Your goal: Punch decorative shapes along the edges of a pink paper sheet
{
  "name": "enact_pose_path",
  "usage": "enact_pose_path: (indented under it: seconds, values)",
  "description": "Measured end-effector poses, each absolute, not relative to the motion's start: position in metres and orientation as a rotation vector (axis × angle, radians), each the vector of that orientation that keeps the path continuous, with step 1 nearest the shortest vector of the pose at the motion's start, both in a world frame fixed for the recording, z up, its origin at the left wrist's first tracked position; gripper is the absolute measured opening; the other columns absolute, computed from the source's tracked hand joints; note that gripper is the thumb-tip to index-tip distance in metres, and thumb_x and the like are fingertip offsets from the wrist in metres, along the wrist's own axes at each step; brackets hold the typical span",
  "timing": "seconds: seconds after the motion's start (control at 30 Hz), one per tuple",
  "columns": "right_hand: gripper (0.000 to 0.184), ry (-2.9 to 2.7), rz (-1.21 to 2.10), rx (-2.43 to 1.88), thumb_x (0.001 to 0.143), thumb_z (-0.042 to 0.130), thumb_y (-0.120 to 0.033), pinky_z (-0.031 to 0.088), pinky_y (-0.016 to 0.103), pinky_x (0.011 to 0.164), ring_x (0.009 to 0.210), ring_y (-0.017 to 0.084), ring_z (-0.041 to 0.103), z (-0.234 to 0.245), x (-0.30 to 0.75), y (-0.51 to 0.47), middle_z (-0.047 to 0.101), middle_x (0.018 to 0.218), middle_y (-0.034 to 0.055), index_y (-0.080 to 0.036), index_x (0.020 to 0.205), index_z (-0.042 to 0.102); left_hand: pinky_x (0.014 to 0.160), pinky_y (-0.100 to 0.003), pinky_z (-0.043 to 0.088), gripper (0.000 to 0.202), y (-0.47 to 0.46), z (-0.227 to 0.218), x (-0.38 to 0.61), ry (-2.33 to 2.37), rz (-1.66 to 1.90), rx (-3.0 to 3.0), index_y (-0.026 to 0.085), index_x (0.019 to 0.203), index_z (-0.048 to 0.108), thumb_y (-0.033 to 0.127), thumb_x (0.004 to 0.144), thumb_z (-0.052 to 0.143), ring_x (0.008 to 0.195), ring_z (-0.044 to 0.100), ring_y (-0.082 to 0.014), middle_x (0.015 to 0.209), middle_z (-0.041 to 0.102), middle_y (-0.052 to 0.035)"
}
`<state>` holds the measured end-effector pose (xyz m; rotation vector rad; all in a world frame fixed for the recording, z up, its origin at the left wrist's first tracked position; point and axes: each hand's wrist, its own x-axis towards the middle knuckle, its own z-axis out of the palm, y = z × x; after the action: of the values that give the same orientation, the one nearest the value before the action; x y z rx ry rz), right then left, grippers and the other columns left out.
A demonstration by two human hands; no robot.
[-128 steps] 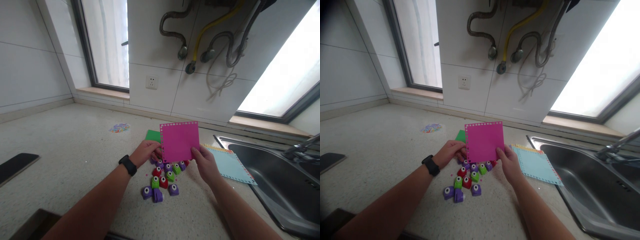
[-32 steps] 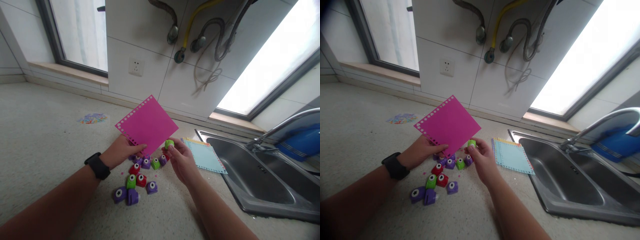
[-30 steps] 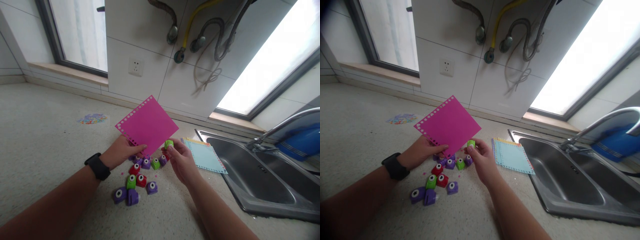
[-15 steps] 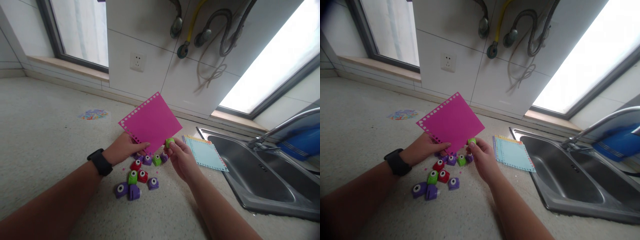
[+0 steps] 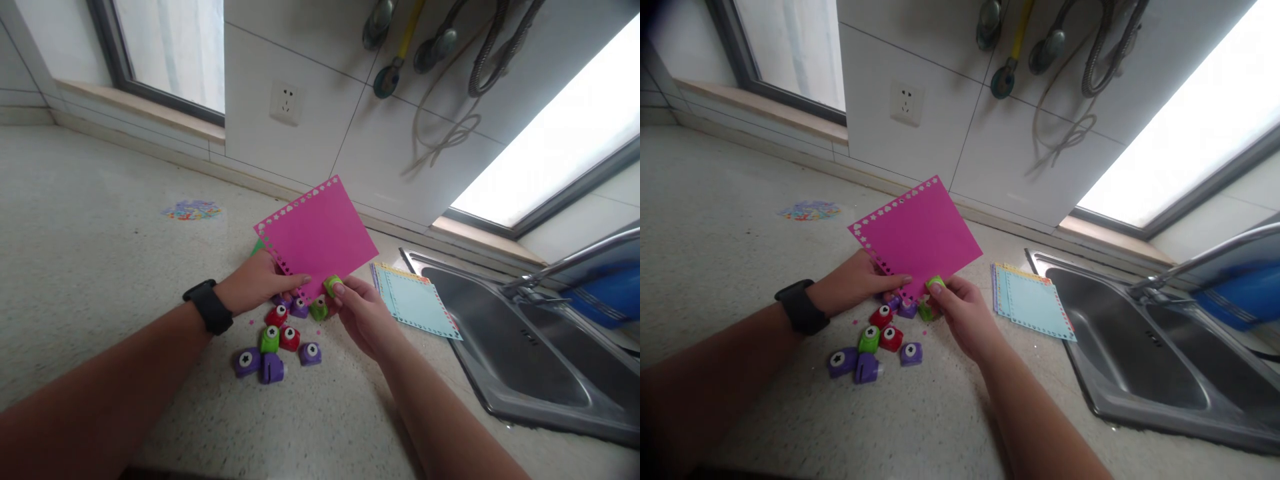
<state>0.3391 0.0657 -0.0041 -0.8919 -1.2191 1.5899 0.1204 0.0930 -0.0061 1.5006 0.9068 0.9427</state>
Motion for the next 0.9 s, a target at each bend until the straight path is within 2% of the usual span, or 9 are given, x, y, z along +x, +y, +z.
enact_pose_path:
  seconds: [0.2,0.33,0.5,0.9]
  values:
    - [0.030,-1.241,1.631,-0.959,0.079,0.083,-0.043,0.036,0.025,0.056,0.062,0.011,0.050,-0.005,0.334,0.062,0.061,0.073,0.0012,-0.017,0.084,0.072,0.051,-0.024,0.045,0.022,0.093,-0.004,0.121,0.860,0.977,1.538,0.016,0.079,0.070,0.037,0.084,0.075,0.052,0.057,-0.0134,0.061,0.065,-0.0004]
    - [0.030,-1.254,1.623,-0.997,0.080,0.081,-0.046,0.034,0.025,0.051,0.058,0.011,0.047,-0.004,0.330,0.060,0.058,0.066,-0.0003,-0.018,0.081,0.070,0.049,-0.024,0.042,0.025,0.092,-0.003,0.122,0.880,0.976,1.550,0.018,0.070,0.068,0.038,0.084,0.074,0.050,0.054,-0.0135,0.055,0.061,0.0007]
    - [0.029,-1.267,1.618,-1.008,0.082,0.079,-0.046,0.036,0.026,0.052,0.060,0.012,0.048,-0.005,0.328,0.059,0.058,0.068,0.0008,-0.018,0.082,0.071,0.051,-0.026,0.044,0.021,0.092,-0.003,0.123,0.886,0.974,1.538,0.018,0.076,0.071,0.037,0.083,0.075,0.051,0.056,-0.0147,0.059,0.065,-0.0005]
    - [0.025,-1.255,1.591,-1.009,0.080,0.080,-0.041,0.034,0.025,0.050,0.060,0.011,0.049,-0.004,0.324,0.057,0.062,0.072,0.0030,-0.017,0.084,0.073,0.050,-0.025,0.045,0.019,0.088,0.002,0.128,0.877,0.988,1.496,0.016,0.073,0.071,0.033,0.083,0.075,0.051,0.058,-0.0144,0.057,0.065,-0.0005]
